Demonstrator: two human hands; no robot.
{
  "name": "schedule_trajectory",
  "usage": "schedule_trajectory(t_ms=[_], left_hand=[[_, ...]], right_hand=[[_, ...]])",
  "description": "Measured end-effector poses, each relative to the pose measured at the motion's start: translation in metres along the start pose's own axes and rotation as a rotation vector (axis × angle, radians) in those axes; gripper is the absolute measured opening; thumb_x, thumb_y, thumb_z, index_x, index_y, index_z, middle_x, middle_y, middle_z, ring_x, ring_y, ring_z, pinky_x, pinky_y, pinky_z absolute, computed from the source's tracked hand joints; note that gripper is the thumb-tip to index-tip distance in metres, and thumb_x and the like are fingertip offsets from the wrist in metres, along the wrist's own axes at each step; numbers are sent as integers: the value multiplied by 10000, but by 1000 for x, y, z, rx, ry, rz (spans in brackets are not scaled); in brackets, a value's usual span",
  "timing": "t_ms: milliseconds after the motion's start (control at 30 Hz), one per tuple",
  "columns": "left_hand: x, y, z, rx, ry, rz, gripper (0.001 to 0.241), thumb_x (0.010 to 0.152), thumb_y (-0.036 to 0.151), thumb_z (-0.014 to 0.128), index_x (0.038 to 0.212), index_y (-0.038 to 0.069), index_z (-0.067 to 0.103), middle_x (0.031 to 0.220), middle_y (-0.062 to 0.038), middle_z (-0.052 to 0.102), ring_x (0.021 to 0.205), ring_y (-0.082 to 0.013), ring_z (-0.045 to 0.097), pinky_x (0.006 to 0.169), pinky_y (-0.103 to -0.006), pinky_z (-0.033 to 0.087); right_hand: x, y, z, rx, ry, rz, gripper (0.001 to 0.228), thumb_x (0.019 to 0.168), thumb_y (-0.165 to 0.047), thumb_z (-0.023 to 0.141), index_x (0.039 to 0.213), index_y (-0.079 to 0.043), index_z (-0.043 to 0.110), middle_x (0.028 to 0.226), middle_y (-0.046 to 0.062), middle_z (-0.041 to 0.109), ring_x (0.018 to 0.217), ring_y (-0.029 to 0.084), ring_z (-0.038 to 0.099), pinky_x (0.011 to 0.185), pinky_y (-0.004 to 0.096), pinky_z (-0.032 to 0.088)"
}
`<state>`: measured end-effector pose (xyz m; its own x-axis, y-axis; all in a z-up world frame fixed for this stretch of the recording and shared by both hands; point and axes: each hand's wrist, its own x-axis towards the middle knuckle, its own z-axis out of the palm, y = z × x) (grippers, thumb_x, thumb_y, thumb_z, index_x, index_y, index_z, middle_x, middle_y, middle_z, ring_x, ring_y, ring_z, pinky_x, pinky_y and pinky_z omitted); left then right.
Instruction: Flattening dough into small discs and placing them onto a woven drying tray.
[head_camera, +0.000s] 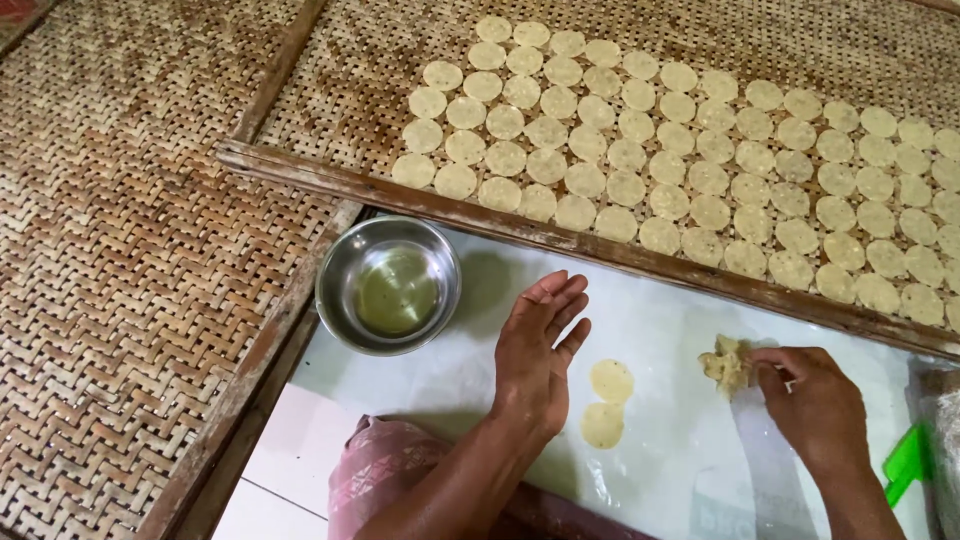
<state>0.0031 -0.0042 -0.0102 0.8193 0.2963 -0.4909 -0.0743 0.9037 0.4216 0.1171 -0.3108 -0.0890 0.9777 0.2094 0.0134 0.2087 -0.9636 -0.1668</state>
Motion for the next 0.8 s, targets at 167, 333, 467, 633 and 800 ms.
schedule_trajectory(t_ms=[167, 333, 467, 633, 800], left_hand=[[-1, 2, 2, -13, 16, -2, 329, 988, 174, 530, 1293, 62, 579, 1300, -115, 651, 1175, -206, 556, 1027, -375, 414], [4, -5, -5, -30, -10, 20, 333, 971, 211, 570, 1275, 78, 593, 1300, -102, 659, 1169, -201, 560, 1031, -380, 409], [3, -5, -6, -28, -37, 28, 363, 955, 217, 588, 1290, 78, 580, 1315, -100, 650, 1154, -191, 549, 1023, -374, 406], [-1, 0, -4, -25, -32, 23, 324, 998, 196, 543, 1300, 82, 576, 1317, -94, 645, 1187, -199, 553, 1051, -383, 404], [-3, 1, -3, -67, -31, 5, 332, 988, 185, 537, 1300, 74, 566, 1312, -100, 637, 1202, -203, 546, 1046, -375, 397]], right_hand=[[-1, -4, -8, 183, 70, -20, 195, 972, -124, 697, 1154, -113, 767, 1120, 96, 702, 878, 230, 684, 781, 367, 554], [-18, -46, -18, 265, 27, -162, 243, 942, -94, 671, 1167, -136, 754, 1055, 60, 743, 775, 193, 694, 695, 324, 550], [-28, -83, -24, 316, -167, -73, 232, 880, -236, 730, 1094, -153, 769, 991, 18, 827, 805, 184, 779, 720, 318, 594], [-30, -97, -3, 296, -127, -270, 247, 850, -72, 681, 1067, -166, 750, 1040, -24, 771, 843, 163, 739, 725, 298, 571], [-34, -122, 0, 322, -121, -358, 244, 807, 19, 629, 960, -140, 735, 1008, -39, 763, 790, 176, 708, 659, 322, 539]])
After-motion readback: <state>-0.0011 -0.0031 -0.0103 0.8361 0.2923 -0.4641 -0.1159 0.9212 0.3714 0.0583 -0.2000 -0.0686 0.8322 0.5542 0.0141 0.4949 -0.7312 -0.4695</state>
